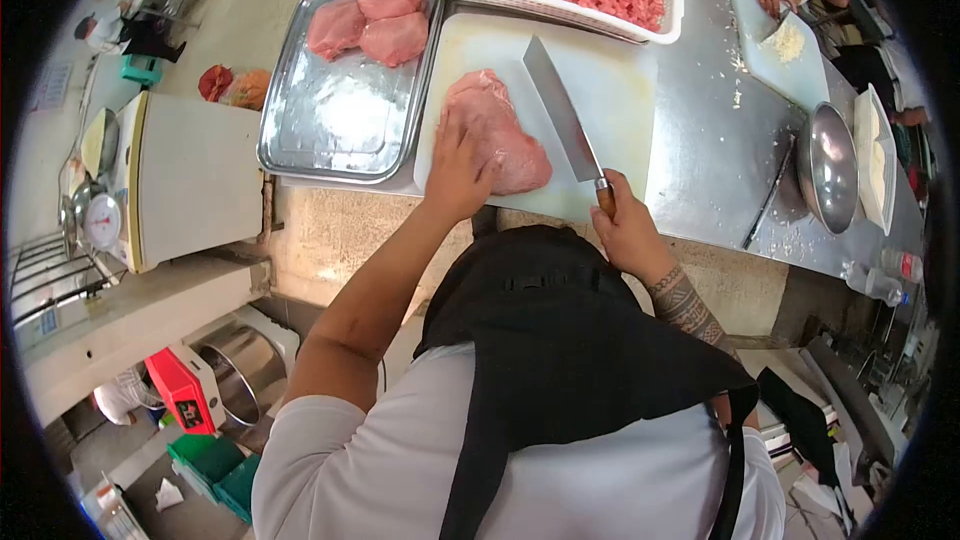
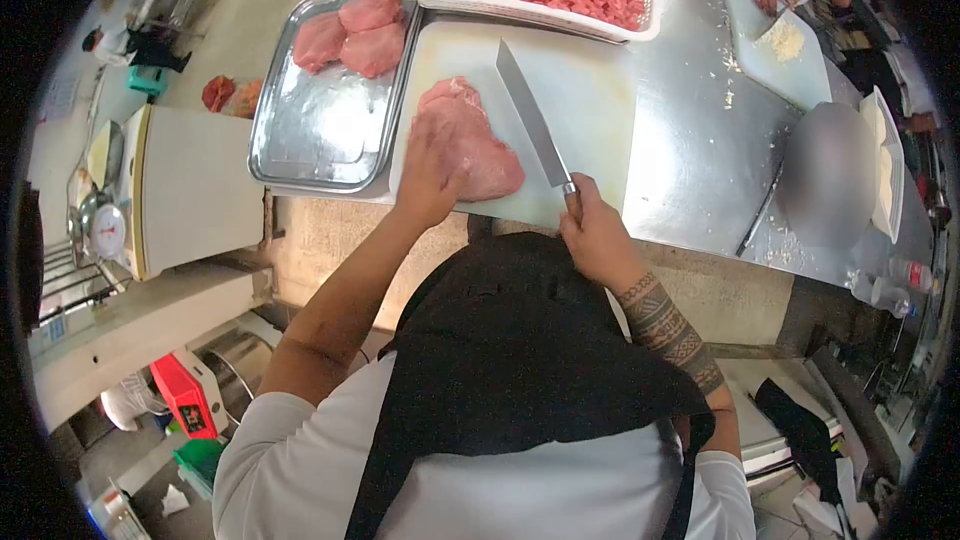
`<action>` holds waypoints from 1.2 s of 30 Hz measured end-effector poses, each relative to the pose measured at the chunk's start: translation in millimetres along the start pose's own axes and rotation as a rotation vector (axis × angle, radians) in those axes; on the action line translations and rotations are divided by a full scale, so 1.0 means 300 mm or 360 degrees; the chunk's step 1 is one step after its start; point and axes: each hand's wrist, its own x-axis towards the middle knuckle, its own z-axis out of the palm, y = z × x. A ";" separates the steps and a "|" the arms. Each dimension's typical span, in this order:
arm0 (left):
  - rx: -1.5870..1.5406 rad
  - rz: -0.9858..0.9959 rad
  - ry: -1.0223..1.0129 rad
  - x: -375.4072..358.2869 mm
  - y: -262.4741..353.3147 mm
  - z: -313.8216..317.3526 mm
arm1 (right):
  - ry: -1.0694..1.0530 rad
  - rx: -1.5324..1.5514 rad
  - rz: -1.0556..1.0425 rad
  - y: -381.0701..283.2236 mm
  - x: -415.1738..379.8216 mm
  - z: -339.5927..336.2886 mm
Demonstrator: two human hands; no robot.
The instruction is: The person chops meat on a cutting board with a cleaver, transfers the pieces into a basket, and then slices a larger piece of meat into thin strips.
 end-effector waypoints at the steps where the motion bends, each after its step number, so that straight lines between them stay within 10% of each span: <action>1: 0.0025 -0.0034 0.0079 -0.011 0.016 0.021 | -0.0043 -0.0086 0.0040 -0.003 -0.002 -0.022; 15: 0.0459 -0.0212 0.0469 0.192 0.115 0.042 | -0.0160 -0.0622 0.0044 -0.007 0.036 -0.029; 36: 0.0475 -0.0302 0.0098 0.255 0.090 0.056 | -0.0332 -0.0939 -0.0144 -0.275 0.330 0.074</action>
